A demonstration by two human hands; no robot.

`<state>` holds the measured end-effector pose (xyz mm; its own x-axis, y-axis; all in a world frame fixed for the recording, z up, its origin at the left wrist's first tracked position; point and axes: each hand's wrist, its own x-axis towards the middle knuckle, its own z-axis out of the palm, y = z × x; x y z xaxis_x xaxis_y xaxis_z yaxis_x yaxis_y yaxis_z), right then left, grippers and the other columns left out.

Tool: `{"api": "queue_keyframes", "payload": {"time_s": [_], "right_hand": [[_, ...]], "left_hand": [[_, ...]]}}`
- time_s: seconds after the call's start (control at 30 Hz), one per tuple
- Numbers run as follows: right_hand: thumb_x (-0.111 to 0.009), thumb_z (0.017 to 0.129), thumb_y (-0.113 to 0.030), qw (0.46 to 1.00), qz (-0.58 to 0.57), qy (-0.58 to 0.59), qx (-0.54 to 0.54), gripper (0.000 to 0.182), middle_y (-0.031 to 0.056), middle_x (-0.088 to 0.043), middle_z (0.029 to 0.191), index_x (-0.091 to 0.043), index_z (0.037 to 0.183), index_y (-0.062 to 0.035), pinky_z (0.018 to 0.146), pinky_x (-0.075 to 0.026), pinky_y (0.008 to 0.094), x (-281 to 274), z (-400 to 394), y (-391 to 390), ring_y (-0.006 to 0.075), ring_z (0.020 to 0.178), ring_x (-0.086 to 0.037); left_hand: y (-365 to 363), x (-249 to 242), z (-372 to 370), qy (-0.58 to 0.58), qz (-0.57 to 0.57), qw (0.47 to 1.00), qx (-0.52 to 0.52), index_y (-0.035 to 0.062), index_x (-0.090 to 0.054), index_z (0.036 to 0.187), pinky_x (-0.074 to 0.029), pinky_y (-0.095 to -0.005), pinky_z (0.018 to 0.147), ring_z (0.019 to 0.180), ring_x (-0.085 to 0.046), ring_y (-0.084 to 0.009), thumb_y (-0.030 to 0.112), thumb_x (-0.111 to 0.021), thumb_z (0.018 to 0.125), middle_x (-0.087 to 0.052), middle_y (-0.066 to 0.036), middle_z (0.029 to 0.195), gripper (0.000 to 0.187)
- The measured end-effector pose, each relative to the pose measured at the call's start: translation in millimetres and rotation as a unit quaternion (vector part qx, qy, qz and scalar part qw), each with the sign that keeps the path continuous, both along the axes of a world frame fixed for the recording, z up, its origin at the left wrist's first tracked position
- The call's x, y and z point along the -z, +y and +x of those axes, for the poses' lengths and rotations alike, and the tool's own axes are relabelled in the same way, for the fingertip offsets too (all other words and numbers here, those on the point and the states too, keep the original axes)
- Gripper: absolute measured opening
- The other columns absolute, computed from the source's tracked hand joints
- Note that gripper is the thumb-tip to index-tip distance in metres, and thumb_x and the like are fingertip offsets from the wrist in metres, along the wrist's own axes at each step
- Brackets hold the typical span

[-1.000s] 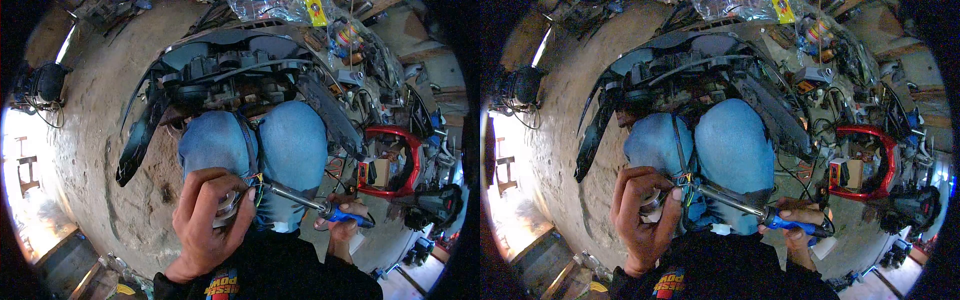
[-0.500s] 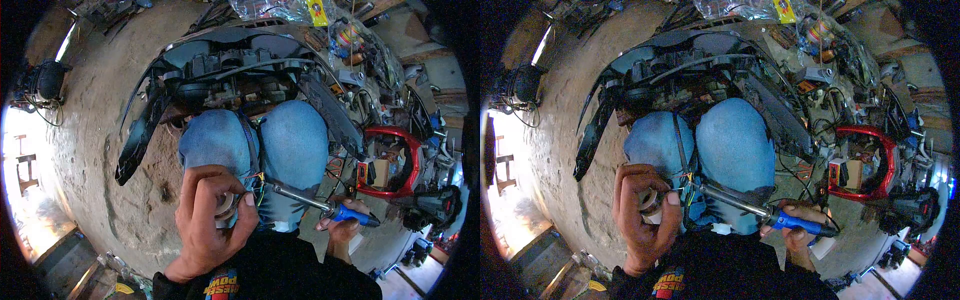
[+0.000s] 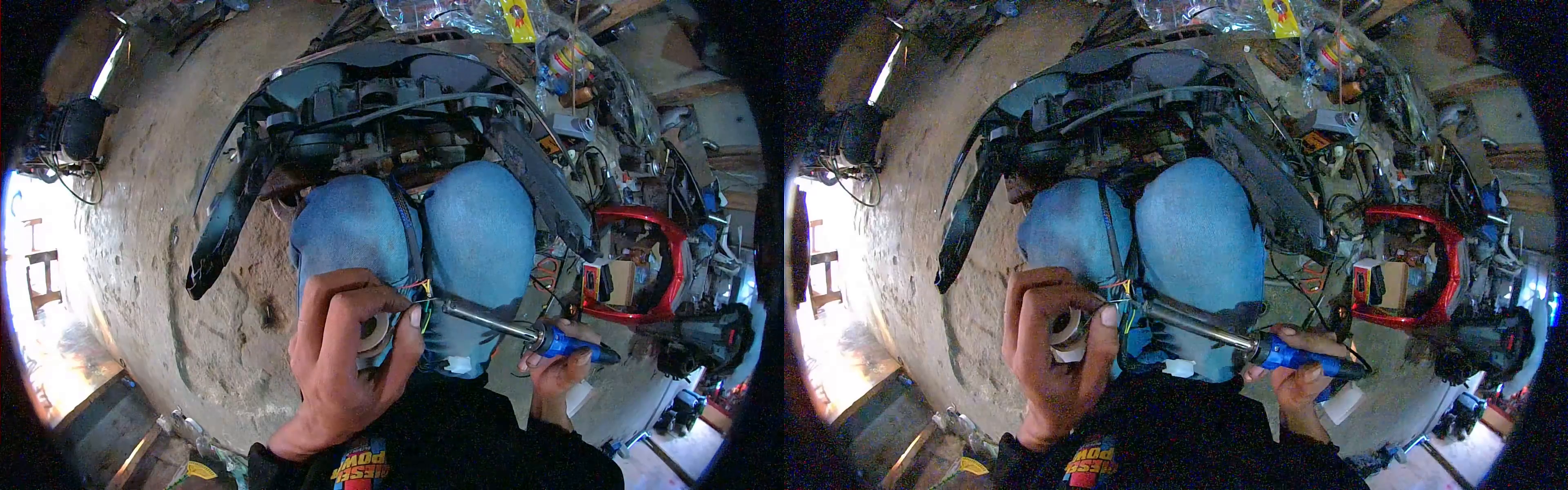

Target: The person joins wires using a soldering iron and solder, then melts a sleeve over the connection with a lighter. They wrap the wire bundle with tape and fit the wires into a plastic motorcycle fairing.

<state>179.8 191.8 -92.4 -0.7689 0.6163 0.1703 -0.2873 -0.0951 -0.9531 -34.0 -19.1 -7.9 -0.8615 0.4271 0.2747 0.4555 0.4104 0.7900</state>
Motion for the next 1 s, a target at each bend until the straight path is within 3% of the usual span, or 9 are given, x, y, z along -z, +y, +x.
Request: {"api": "queue_keyframes", "payload": {"time_s": [0.27,0.4,0.6,0.7,0.93,1.0], "right_hand": [[-0.057,0.099,-0.039,0.999,-0.048,-0.004,-0.001,0.051,0.0268,-0.062,0.099,-0.048,0.122,0.0053,0.04,-0.06,0.038,-21,-21,-14,0.0269,0.055,-0.066],[-0.058,0.098,-0.039,0.998,-0.054,-0.011,0.005,0.052,0.0267,-0.062,0.096,-0.048,0.122,0.0057,0.041,-0.06,0.0376,-24,-24,-16,0.0269,0.055,-0.066],[-0.058,0.098,-0.041,0.999,-0.037,-0.011,-0.026,0.054,0.0235,-0.061,0.085,-0.049,0.123,0.006,0.042,-0.059,0.0377,-23,-25,-12,0.0267,0.056,-0.066],[-0.057,0.098,-0.042,0.999,-0.047,-0.019,-0.018,0.055,0.0229,-0.061,0.083,-0.048,0.123,0.0065,0.042,-0.059,0.0384,-20,-20,-12,0.0265,0.056,-0.066],[-0.054,0.1,-0.041,0.999,-0.038,0.0,-0.014,0.054,0.0236,-0.062,0.081,-0.048,0.122,0.0076,0.043,-0.06,0.0393,-20,-22,-13,0.0264,0.055,-0.065],[-0.054,0.1,-0.041,0.998,-0.031,0.008,0.052,0.053,0.024,-0.062,0.081,-0.048,0.121,0.0077,0.043,-0.06,0.0392,7,5,-6,0.0268,0.053,-0.065]], "left_hand": [[0,3,0,0.006,0.0,1.0,0.001,0.0055,-0.064,0.093,-0.05,-0.0339,0.061,0.075,-0.062,-0.0241,0.005,-0.078,0.075,-0.06,-0.01,0.094,0.023],[4,-1,4,-0.039,0.015,0.999,-0.028,0.0022,-0.061,0.086,-0.047,-0.0335,0.069,0.079,-0.058,-0.0244,0.001,-0.072,0.074,-0.059,-0.013,0.088,0.016],[4,0,3,-0.026,0.009,0.999,-0.022,0.0022,-0.06,0.086,-0.048,-0.0341,0.07,0.079,-0.058,-0.0251,0.001,-0.072,0.073,-0.059,-0.013,0.088,0.017],[0,1,0,0.005,-0.01,1.0,-0.004,0.0059,-0.064,0.093,-0.05,-0.0343,0.061,0.075,-0.062,-0.0249,0.004,-0.077,0.074,-0.061,-0.011,0.094,0.023],[-1,4,0,0.008,-0.005,1.0,-0.003,0.0059,-0.064,0.093,-0.051,-0.0342,0.061,0.076,-0.062,-0.0246,0.004,-0.078,0.074,-0.061,-0.011,0.094,0.024],[-1,2,0,0.0,-0.004,1.0,0.001,0.0058,-0.064,0.094,-0.051,-0.0341,0.061,0.076,-0.062,-0.0245,0.004,-0.078,0.074,-0.061,-0.011,0.094,0.024]]}}
